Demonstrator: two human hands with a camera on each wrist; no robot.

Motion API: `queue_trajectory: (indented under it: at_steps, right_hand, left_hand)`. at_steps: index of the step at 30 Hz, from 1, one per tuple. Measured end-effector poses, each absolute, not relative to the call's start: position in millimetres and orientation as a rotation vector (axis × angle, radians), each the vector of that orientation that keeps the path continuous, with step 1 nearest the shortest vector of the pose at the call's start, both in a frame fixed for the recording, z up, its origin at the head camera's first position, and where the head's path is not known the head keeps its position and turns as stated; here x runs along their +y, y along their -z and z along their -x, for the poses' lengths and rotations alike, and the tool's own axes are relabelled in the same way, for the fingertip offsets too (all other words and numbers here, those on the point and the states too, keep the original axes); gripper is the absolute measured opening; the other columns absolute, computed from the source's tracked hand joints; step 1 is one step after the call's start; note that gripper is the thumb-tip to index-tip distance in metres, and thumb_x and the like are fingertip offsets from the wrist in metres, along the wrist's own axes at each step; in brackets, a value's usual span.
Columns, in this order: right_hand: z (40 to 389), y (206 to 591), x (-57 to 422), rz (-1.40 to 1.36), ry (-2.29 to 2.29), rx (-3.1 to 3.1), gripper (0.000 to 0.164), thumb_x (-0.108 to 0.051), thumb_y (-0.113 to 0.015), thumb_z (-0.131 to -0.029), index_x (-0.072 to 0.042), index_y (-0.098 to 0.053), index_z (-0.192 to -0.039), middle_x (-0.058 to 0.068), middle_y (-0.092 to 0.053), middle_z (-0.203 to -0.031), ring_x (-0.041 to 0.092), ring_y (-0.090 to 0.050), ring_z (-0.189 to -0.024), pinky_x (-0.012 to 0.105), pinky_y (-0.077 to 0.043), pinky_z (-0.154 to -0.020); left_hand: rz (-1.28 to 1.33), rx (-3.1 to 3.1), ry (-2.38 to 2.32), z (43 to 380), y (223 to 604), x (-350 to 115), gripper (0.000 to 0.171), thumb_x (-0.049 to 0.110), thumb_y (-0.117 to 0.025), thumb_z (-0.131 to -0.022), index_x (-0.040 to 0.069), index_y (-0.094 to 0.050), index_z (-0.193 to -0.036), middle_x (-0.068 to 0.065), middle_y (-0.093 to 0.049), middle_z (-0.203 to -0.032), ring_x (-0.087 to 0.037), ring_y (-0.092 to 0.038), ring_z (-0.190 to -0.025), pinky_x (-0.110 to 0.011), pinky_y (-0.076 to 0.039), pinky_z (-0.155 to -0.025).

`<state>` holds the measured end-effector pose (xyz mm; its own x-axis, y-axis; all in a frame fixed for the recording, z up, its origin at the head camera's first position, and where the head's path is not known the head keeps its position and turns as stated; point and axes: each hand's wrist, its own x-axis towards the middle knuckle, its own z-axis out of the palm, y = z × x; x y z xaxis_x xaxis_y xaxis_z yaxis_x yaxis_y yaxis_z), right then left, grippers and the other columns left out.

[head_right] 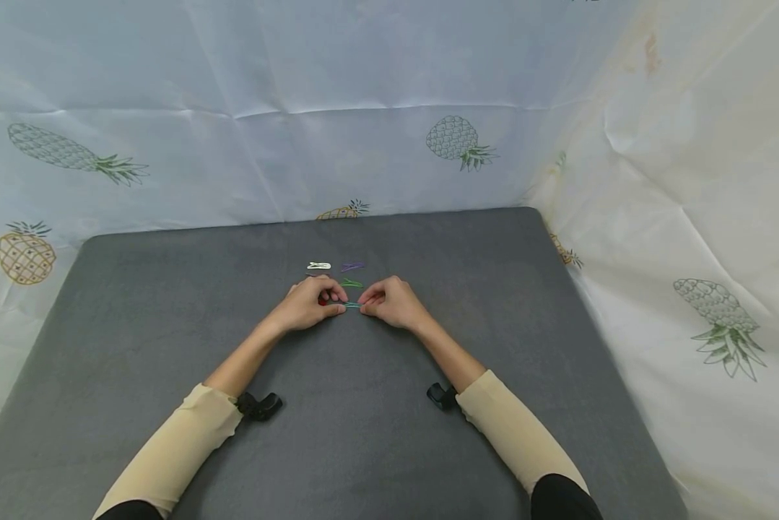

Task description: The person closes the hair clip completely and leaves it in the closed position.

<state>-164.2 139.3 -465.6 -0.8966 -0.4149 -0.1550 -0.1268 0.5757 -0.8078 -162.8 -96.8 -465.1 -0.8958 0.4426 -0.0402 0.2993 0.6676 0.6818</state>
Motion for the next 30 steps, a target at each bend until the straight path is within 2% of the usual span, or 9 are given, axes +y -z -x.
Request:
queue_trajectory:
  at_steps: [11,22,25,27,30]
  right_hand:
    - [163,464,139,0.461,1.268,2.486,0.010,-0.009,-0.075,-0.101,-0.004,-0.083,-0.106,0.012,-0.081,-0.093,0.007,-0.068,-0.072,0.023,-0.054,-0.070]
    - [160,460,139,0.532,1.301,2.481,0.010,-0.006,-0.070,-0.105,-0.001,-0.077,-0.109,0.015,-0.078,-0.097,0.014,-0.071,-0.078,0.025,-0.056,-0.072]
    - [160,459,140,0.552,1.310,2.485,0.010,-0.005,-0.068,-0.106,-0.001,-0.077,-0.109,0.016,-0.078,-0.097,0.016,-0.073,-0.080,0.025,-0.056,-0.073]
    - [160,458,140,0.565,1.317,2.487,0.010,-0.005,-0.068,-0.106,0.000,-0.077,-0.109,0.016,-0.078,-0.097,0.018,-0.074,-0.080,0.025,-0.057,-0.073]
    - [159,459,140,0.562,1.334,2.485,0.010,-0.004,-0.068,-0.106,0.000,-0.077,-0.109,0.017,-0.079,-0.099,0.021,-0.076,-0.083,0.027,-0.058,-0.074]
  left_hand:
    - [-0.580,2.718,-1.017,158,463,-92,0.005,0.022,-0.078,-0.101,0.018,-0.078,-0.097,-0.001,-0.072,-0.097,-0.017,-0.058,-0.088,-0.039,-0.038,-0.084]
    - [-0.588,2.756,-1.039,152,458,-87,0.007,0.019,-0.076,-0.103,0.016,-0.077,-0.096,-0.001,-0.070,-0.094,-0.017,-0.055,-0.082,-0.034,-0.034,-0.076]
    - [-0.595,2.742,-1.076,151,457,-87,0.007,0.017,-0.074,-0.104,0.015,-0.076,-0.097,-0.003,-0.070,-0.095,-0.017,-0.057,-0.083,-0.036,-0.037,-0.078]
    - [-0.600,2.732,-1.104,151,458,-87,0.007,0.016,-0.073,-0.104,0.014,-0.076,-0.099,-0.004,-0.071,-0.096,-0.017,-0.059,-0.083,-0.041,-0.044,-0.085]
    - [-0.597,2.716,-1.155,150,458,-88,0.006,0.015,-0.073,-0.104,0.011,-0.076,-0.101,-0.006,-0.073,-0.099,-0.017,-0.063,-0.084,-0.043,-0.049,-0.088]
